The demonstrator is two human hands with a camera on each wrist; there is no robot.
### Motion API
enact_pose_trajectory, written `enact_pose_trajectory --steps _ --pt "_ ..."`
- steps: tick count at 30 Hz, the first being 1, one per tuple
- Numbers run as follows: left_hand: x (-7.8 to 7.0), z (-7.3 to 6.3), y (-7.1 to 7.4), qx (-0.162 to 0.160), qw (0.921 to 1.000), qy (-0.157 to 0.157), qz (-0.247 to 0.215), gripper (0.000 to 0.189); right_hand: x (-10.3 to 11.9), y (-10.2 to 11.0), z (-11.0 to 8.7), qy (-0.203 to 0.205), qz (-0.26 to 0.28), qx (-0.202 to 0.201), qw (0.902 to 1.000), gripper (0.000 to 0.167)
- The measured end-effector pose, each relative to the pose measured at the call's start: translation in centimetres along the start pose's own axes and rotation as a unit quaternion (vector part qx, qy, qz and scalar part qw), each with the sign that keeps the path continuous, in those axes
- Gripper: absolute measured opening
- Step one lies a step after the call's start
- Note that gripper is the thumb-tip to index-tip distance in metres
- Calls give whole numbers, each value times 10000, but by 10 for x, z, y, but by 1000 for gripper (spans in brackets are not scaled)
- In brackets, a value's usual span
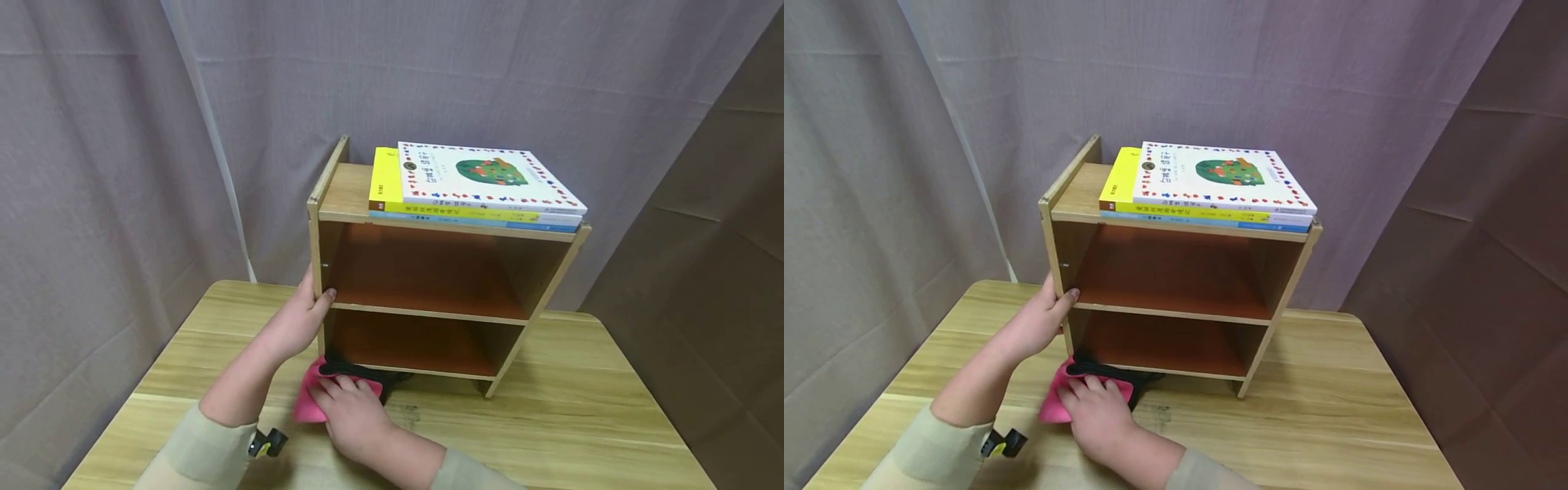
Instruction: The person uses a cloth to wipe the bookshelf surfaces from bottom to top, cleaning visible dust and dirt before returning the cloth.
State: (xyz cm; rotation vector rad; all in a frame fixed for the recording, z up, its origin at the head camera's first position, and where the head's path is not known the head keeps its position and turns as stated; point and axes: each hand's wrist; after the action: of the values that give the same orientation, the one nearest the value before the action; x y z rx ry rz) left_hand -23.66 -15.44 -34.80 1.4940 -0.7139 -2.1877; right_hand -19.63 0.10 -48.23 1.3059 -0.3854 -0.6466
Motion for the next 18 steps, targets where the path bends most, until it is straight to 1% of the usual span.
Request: enact_pose_trajectory --steps 5,7,10,14,16,18 --pt "1 0 0 -29 10000 -70 20 70 -5 -5 1 -126 424 734 9963 45" --pt "1 1 -1 -38 9999 -109 45 69 -8 -5 1 -153 637 939 9934 44" --pt "2 0 -1 -48 9999 -141 70 70 -12 -5 2 -179 890 1150 9892 42" --pt "1 0 -1 -31 9999 -150 61 70 -14 -4 3 -266 1081 1341 9847 43" --pt "2 0 -1 -28 9999 -153 63 70 -14 -4 2 -295 1098 1412 9834 46" --pt "3 0 -1 -29 9998 -163 66 69 -14 -5 2 -283 1074 1448 9832 53"
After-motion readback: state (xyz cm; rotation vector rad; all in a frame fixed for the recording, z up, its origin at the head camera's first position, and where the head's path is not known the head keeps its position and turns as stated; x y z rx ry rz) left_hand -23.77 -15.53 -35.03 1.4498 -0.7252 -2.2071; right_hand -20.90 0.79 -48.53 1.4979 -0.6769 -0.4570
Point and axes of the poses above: each hand's wrist, its own z-axis towards the middle knuckle, its own y-axis out of the back of the hand, x = y × z, and after that the axes turned 9 degrees about z, right-handed
